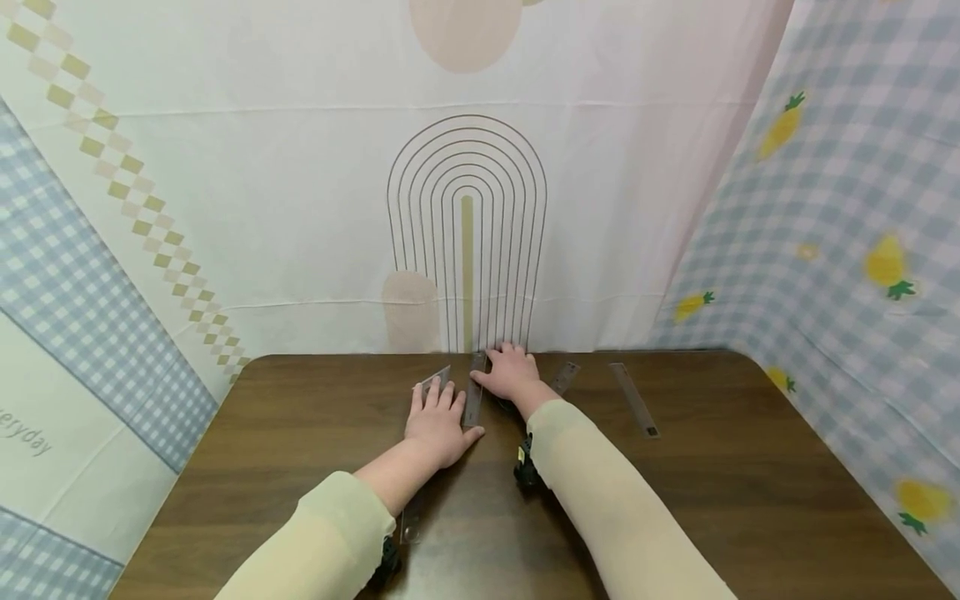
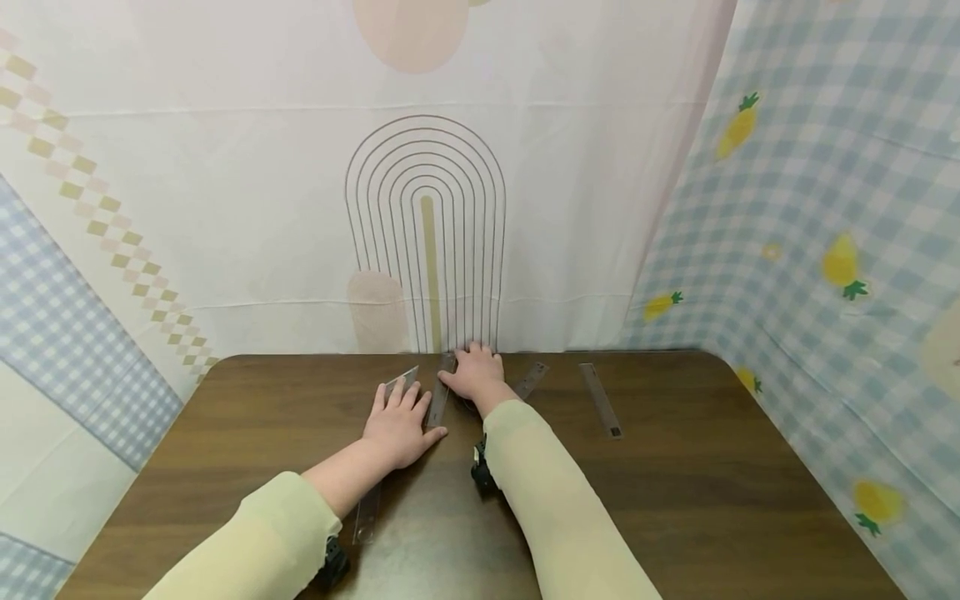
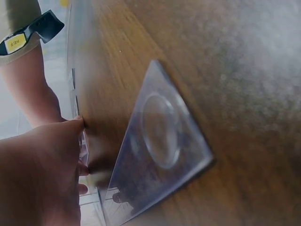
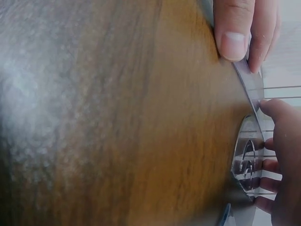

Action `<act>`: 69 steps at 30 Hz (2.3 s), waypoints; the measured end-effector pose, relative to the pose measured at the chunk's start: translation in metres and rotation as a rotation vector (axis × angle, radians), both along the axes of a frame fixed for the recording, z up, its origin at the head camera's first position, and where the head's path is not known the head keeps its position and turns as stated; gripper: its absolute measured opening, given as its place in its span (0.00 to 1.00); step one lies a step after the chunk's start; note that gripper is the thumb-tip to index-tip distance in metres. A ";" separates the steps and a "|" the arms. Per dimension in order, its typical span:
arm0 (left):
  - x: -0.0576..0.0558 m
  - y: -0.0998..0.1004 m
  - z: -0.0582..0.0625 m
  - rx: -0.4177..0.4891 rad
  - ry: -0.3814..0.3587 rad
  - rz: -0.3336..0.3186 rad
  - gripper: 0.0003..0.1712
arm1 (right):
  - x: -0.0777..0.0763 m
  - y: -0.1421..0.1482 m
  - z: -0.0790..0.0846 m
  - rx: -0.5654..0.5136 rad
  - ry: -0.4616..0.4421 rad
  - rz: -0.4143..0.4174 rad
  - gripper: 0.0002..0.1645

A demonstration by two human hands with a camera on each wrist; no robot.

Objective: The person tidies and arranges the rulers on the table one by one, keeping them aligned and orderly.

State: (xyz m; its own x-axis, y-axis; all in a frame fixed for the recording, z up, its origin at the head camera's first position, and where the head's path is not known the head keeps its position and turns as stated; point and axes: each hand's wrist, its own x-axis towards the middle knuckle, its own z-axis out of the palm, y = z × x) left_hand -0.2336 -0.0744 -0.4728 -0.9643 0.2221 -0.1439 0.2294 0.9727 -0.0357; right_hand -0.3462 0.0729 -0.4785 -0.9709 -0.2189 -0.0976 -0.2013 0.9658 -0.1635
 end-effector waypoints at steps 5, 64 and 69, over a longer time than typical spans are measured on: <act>0.000 0.001 -0.001 -0.010 0.009 -0.007 0.46 | 0.000 0.001 0.001 0.005 -0.003 0.000 0.42; 0.002 0.001 -0.002 -0.002 -0.012 -0.004 0.44 | 0.000 0.008 0.003 -0.172 -0.011 -0.026 0.34; 0.002 0.001 -0.005 0.005 0.001 -0.002 0.45 | -0.001 0.011 0.000 -0.276 -0.002 -0.050 0.31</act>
